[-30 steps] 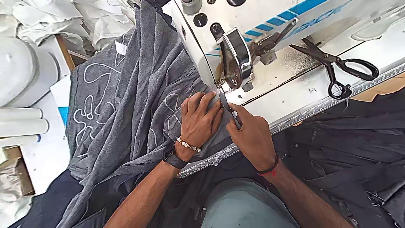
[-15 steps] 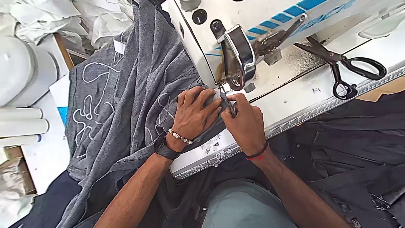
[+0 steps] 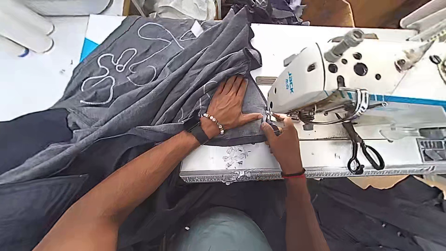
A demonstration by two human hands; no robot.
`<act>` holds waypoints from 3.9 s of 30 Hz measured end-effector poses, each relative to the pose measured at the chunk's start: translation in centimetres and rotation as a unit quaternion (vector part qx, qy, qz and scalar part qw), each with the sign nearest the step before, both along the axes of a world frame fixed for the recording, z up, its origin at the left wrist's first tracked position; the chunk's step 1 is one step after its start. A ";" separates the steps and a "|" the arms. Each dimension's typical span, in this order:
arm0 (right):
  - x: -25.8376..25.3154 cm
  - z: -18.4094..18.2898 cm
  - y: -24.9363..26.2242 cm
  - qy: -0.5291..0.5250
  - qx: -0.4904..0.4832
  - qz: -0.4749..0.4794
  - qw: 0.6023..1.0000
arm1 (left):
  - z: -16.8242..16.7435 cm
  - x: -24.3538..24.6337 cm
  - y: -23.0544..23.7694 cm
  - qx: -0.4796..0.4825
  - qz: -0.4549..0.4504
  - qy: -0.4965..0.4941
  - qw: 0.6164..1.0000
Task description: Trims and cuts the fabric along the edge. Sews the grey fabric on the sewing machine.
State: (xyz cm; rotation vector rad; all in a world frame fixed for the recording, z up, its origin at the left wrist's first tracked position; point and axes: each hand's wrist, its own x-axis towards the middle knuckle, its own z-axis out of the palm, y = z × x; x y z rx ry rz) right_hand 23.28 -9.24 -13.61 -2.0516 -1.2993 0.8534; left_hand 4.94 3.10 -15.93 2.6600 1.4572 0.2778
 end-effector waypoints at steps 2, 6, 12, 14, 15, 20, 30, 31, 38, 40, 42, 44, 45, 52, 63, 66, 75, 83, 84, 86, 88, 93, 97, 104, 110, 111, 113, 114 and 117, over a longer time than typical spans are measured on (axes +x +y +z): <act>1.5 0.3 0.0 -0.014 -0.007 0.027 1.000 | 0.0 0.1 -0.1 0.003 0.009 -0.009 1.000; 3.5 1.9 0.2 -0.140 -0.034 0.074 0.987 | 0.0 0.0 -0.1 0.013 0.047 -0.014 0.999; 3.5 -0.7 0.9 -0.180 0.055 0.022 0.982 | -0.3 -0.1 0.3 0.011 0.057 -0.029 0.998; 3.8 -1.1 0.8 -0.174 0.076 0.029 0.981 | -0.3 -0.4 0.4 0.010 0.062 -0.044 0.997; 3.8 -1.2 0.8 -0.174 0.080 0.028 0.981 | -0.3 -0.4 0.6 0.015 0.063 -0.049 0.997; 3.4 -1.5 0.4 -0.203 0.090 0.034 0.974 | 0.1 0.0 1.8 0.019 0.115 -0.028 0.993; 5.6 -1.4 0.3 -0.148 0.136 0.102 0.974 | 0.1 -0.4 1.9 0.026 0.107 -0.034 0.993; 6.1 -1.4 0.1 -0.134 0.144 0.105 0.975 | 0.2 -0.5 2.0 0.031 0.089 -0.032 0.995; 8.5 0.8 -3.9 -0.280 0.029 -0.006 0.959 | 0.8 -0.7 0.2 0.102 -0.289 -0.093 0.947; 7.7 1.0 -4.8 -0.281 0.064 -0.069 0.955 | 0.7 -0.6 -0.5 0.091 -0.388 -0.075 0.914; 5.5 0.6 -5.5 -0.244 0.108 -0.081 0.960 | 1.0 -0.2 -1.3 0.067 -0.423 -0.050 0.902; 3.1 -0.5 -5.2 -0.217 0.116 -0.074 0.967 | 1.7 0.2 -1.9 0.046 -0.431 -0.044 0.900; 2.1 -1.3 -4.9 -0.231 0.111 -0.077 0.964 | 2.0 0.4 -2.3 0.040 -0.431 -0.042 0.900; 0.6 -2.9 -4.8 -0.297 0.110 -0.128 0.940 | 4.0 3.6 -4.9 0.044 -0.347 -0.068 0.934; 0.7 -3.1 -5.2 -0.261 0.153 -0.128 0.944 | 1.8 4.4 -3.5 0.115 -0.378 -0.096 0.914; 0.8 -3.1 -5.5 -0.245 0.187 -0.106 0.945 | 1.7 4.5 -3.5 0.112 -0.379 -0.094 0.914; 0.2 -3.4 -7.4 -0.215 0.216 -0.089 0.948 | 1.5 2.4 -3.3 0.072 -0.422 -0.062 0.902; 0.3 -1.3 -5.0 -0.172 0.079 -0.145 0.971 | 1.4 2.0 -4.4 0.093 -0.384 -0.034 0.918; 0.1 -1.2 -4.9 -0.179 0.074 -0.141 0.971 | 1.3 1.9 -4.5 0.091 -0.382 -0.034 0.919; -0.5 -1.7 -4.5 -0.222 0.093 -0.137 0.961 | 1.3 1.8 -4.5 0.090 -0.380 -0.035 0.920; -1.2 -2.4 -4.4 -0.281 0.141 -0.126 0.941 | 1.4 1.7 -4.5 0.086 -0.379 -0.032 0.921; -1.8 -3.4 -5.8 -0.329 0.224 -0.047 0.916 | 1.0 1.6 -4.0 0.074 -0.380 -0.050 0.921; -0.6 -2.4 -7.4 -0.269 0.194 -0.005 0.943 | 1.0 1.5 -3.8 0.067 -0.398 -0.043 0.914; 1.8 -2.5 -7.0 -0.222 0.205 0.021 0.953 | 1.4 2.2 -5.8 0.091 -0.343 -0.070 0.933; 2.0 -3.0 -5.5 -0.229 0.256 0.048 0.938 | 1.3 2.9 -7.2 -0.053 -0.203 -0.171 0.963; 2.1 -3.1 -5.5 -0.232 0.266 0.054 0.934 | 1.1 2.8 -7.3 -0.047 -0.205 -0.178 0.961; 2.0 -3.4 -5.8 -0.242 0.287 0.069 0.924 | 1.3 2.3 -7.2 -0.033 -0.200 -0.188 0.961; 1.8 -3.6 -6.0 -0.248 0.293 0.075 0.920 | 1.4 2.0 -7.2 -0.028 -0.191 -0.187 0.963; 1.8 -3.7 -6.0 -0.266 0.291 0.083 0.915 | 1.6 1.8 -6.6 -0.009 -0.167 -0.136 0.976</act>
